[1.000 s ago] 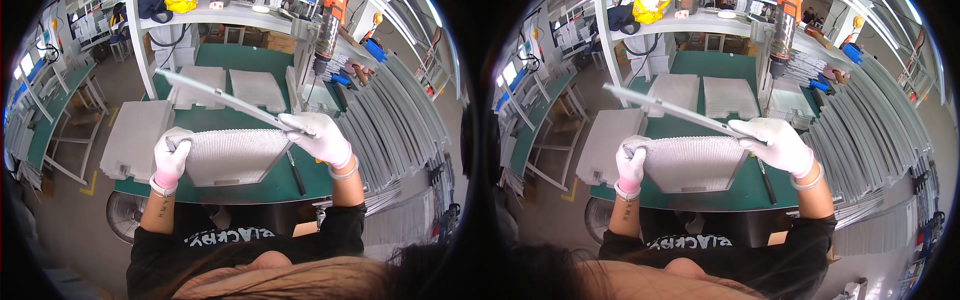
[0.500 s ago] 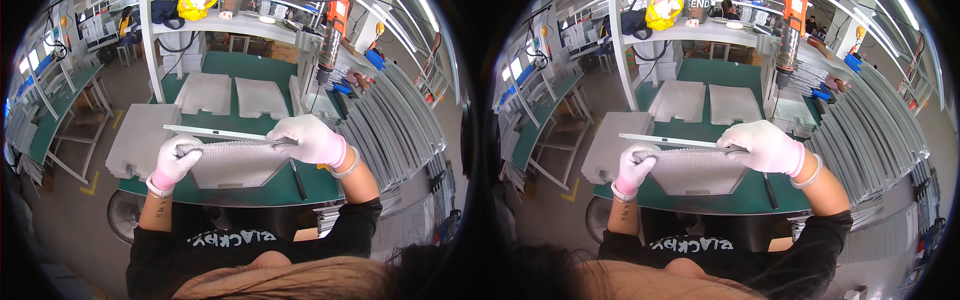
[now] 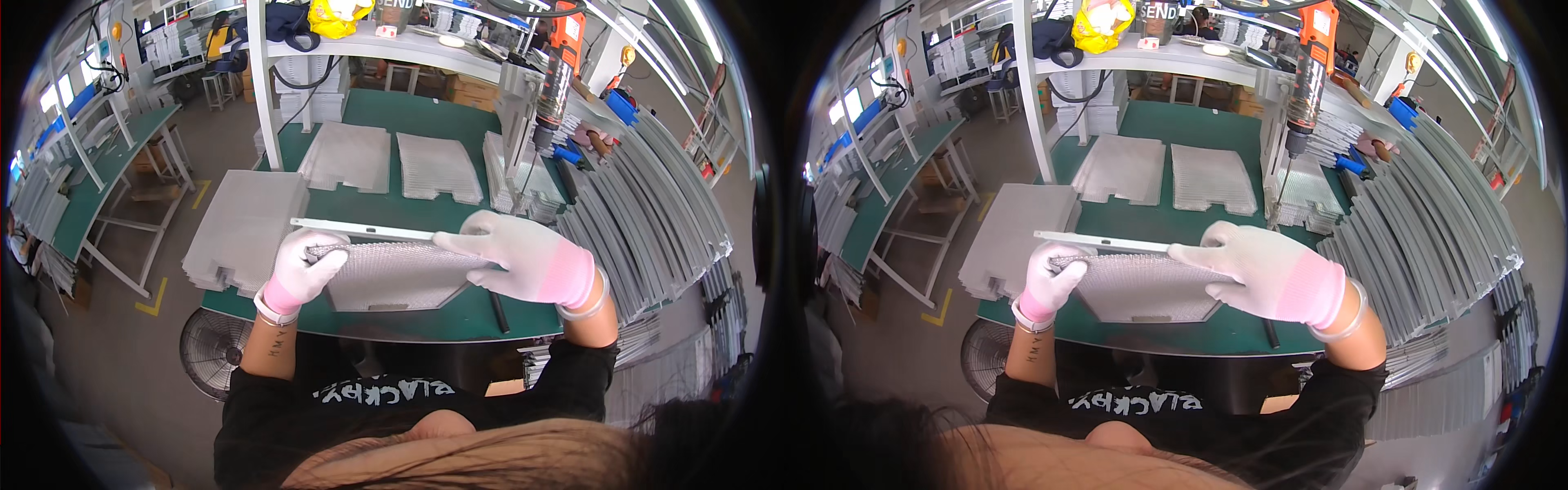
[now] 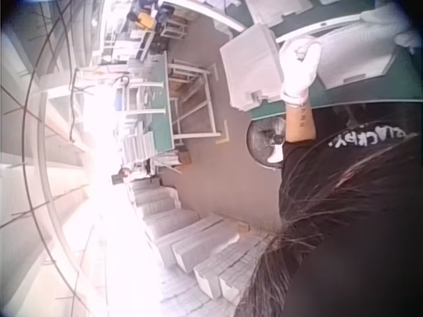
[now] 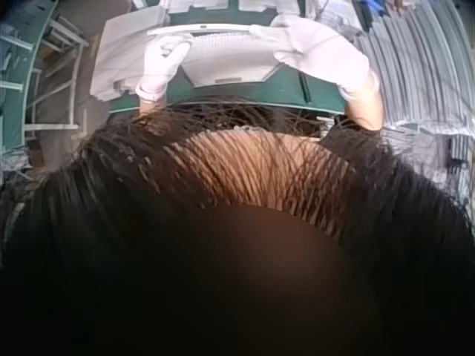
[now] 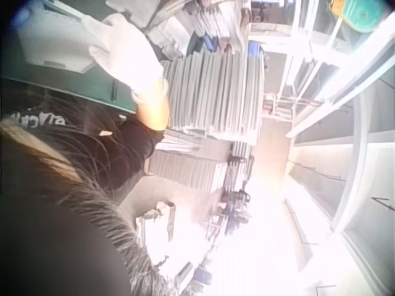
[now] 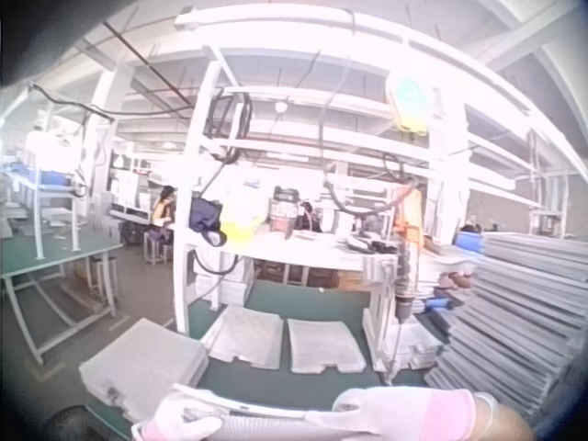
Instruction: Assemble a mesh filter into a metal frame using a hammer and an electric screwdriver.
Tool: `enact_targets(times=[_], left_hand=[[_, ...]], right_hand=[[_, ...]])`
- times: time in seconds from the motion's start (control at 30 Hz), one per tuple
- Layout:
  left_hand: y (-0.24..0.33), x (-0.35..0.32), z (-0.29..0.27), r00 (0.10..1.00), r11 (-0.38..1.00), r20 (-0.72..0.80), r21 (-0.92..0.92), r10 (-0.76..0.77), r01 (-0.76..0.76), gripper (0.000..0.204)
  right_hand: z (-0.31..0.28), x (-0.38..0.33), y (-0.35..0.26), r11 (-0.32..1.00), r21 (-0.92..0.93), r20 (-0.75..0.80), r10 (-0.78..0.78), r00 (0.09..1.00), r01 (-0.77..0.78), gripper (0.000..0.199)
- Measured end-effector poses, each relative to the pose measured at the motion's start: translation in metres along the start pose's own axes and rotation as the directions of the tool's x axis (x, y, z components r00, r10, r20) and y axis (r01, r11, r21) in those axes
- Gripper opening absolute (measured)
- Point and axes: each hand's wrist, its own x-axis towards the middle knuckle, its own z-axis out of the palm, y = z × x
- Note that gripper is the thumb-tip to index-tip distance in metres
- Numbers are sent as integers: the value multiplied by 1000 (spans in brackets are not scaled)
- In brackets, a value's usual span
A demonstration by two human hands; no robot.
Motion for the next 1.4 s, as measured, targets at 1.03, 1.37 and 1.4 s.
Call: enact_targets(times=[1.03, 1.37, 1.4], left_hand=[[-18, -7, 10, 996, 978, -34, -185, 87, -92, 16], [-17, -10, 47, 808, 948, -566, -137, 162, -286, 59], [-18, -8, 50, 723, 939, -655, -62, 217, -338, 70]], right_hand=[[25, 35, 18, 947, 59, -89, -310, 947, 316, 47], [40, 54, 14, 955, 77, -63, -281, 958, 285, 47], [43, 54, 15, 955, 82, -113, -277, 954, 286, 44]])
